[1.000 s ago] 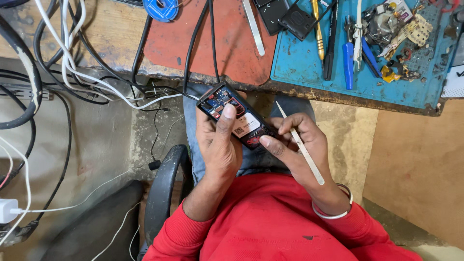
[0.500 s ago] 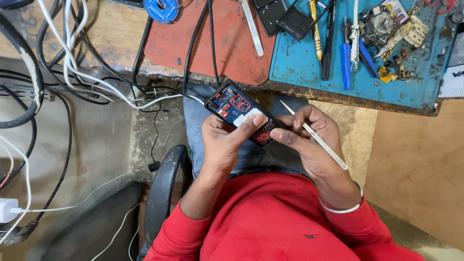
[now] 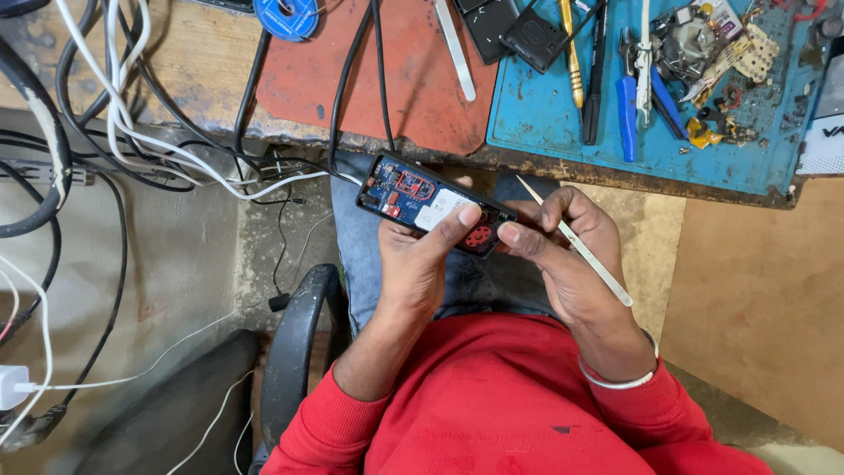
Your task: The person solders the charging port on the circuit board of a feature phone, then powers the phone on to test it. They disassemble the phone, separate the screen and keypad assembly from the board, work on the internal components with a tool, and press the housing back together.
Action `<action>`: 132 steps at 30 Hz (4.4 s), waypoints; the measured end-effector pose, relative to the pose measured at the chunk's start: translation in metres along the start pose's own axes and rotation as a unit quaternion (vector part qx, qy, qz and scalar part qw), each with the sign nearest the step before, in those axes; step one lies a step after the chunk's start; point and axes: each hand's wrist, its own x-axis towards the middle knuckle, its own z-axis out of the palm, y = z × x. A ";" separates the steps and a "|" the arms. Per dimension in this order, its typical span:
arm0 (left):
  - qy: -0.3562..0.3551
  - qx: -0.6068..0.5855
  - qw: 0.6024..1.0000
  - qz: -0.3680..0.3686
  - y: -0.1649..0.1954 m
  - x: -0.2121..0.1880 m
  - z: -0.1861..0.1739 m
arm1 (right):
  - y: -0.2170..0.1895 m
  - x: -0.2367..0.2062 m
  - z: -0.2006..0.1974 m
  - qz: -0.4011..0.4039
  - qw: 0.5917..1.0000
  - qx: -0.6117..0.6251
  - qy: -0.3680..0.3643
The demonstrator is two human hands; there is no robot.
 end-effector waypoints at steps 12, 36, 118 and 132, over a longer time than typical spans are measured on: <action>0.025 0.000 1.000 0.015 -0.002 -0.005 0.001 | 0.009 0.003 0.002 -0.018 0.999 0.031 0.000; -0.251 0.161 0.947 -0.120 0.027 -0.004 -0.019 | -0.046 0.010 0.006 -0.113 0.990 -0.081 -0.036; -0.235 0.360 0.903 0.000 0.046 -0.019 0.009 | -0.036 0.015 0.009 -0.020 0.990 -0.132 -0.037; -0.171 0.386 0.903 0.086 0.036 -0.022 0.016 | -0.032 0.011 0.021 -0.056 0.994 -0.095 -0.009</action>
